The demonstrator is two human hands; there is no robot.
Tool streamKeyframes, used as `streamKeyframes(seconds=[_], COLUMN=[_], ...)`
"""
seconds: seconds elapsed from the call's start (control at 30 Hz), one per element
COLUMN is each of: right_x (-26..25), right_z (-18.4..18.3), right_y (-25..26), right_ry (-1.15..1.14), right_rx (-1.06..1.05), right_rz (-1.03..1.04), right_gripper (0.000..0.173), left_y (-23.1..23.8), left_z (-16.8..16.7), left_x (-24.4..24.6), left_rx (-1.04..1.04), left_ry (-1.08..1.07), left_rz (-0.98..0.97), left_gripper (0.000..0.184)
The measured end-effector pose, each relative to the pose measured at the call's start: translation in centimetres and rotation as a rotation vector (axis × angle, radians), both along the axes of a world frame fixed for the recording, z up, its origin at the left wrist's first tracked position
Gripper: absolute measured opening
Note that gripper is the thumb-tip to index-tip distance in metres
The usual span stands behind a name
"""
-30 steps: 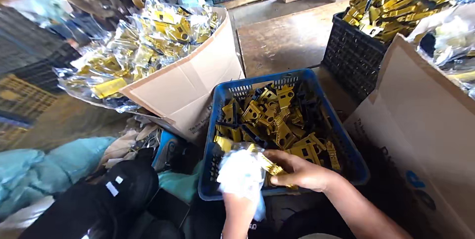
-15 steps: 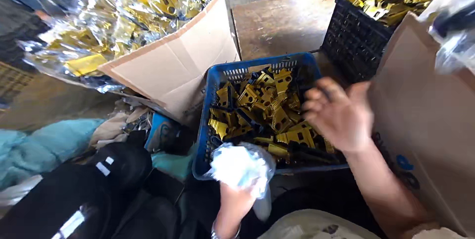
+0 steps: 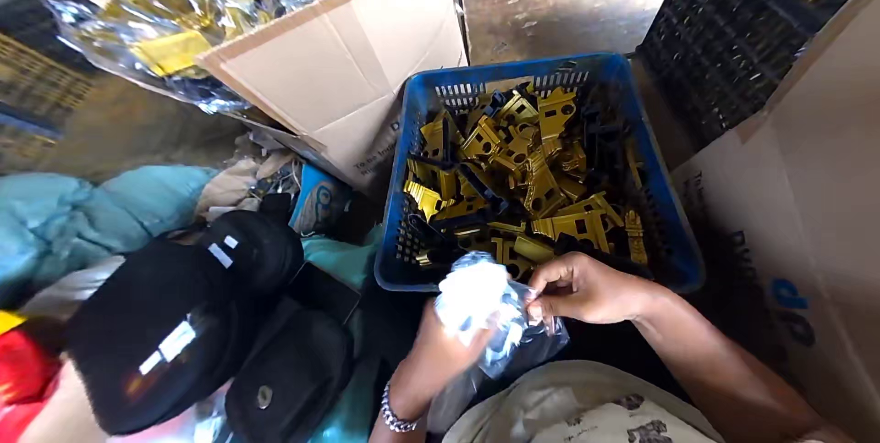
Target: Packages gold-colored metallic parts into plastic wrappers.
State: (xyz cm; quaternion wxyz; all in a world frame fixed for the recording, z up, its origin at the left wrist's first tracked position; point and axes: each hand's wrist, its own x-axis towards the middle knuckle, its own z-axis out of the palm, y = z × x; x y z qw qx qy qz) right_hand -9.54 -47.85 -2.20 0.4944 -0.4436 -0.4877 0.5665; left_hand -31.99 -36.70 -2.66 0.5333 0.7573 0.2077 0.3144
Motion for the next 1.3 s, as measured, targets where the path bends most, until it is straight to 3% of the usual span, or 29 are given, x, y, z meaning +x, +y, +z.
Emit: streamKeyframes(seconds=[0.1,0.17,0.27,0.33,0.37,0.47,0.53,0.6,0.67,0.77,0.87,0.97,1.13,1.2,1.3], right_x=[-0.9,-2.8,-5.0,-3.3,-1.6,3.8,5.8,7.2,8.2,8.9,9.1,8.5,7.5,8.0,7.4], right_z=[-0.1,0.0,0.7,1.6,2.0,1.8,0.1,-2.4,-3.3,-3.0,-3.7,-4.5,-2.2,0.0,3.5], right_y=[0.2,0.7,1.1,2.1,2.7,6.1,9.1,10.6,11.1,10.2,9.1,9.5,12.0,11.2,6.5], right_ry=[0.113,0.016,-0.287,-0.359,-0.398,-0.895,-1.312,-1.541,-1.654,-1.649,-1.666,-1.731,-1.79,-1.609,-0.902], right_rx=[-0.096,-0.055,0.293,0.318,0.227,-0.072,-0.206,-0.16,-0.06,-0.055,-0.022,0.079,-0.052,0.015,0.077], right_rz=[-0.15,-0.265,-0.023,0.123,0.074,-0.062,0.144,0.396,0.444,0.368,0.331,0.228,0.353,0.147,-0.335], right_gripper=[0.027,0.036,0.036,0.038,0.035,0.016,0.034,0.039,0.039,0.043,0.051,0.041,0.028,0.027,0.04], left_y=[1.8,1.1,-3.0,-3.7,-3.2,-1.0,-0.1,-0.2,-0.2,0.1,0.2,-0.1,0.1,0.8,1.9], left_z=[0.0,1.2,2.0,1.0,0.4,-0.7,-0.6,0.0,0.7,0.8,0.6,1.0,0.9,1.1,1.4], left_x=[-1.1,-1.4,-0.9,-1.4,-1.7,-2.3,-1.9,-0.8,0.6,1.7,2.4,3.2,2.1,0.9,0.7], left_rx=[0.082,-0.089,-0.416,-0.292,-0.153,0.161,0.13,0.09,0.097,0.168,0.201,0.192,0.266,0.331,0.388], left_ry=[-0.101,-0.15,-0.067,-0.038,-0.025,0.009,-0.106,-0.226,-0.315,-0.299,-0.274,-0.282,-0.296,-0.288,-0.272], left_rz=[0.417,0.333,-0.001,0.075,0.195,0.452,0.444,0.454,0.52,0.598,0.539,0.506,0.567,0.601,0.648], left_gripper=[0.029,0.022,0.037,0.032,0.027,0.027,0.026,0.029,0.034,0.041,0.041,0.043,0.042,0.039,0.037])
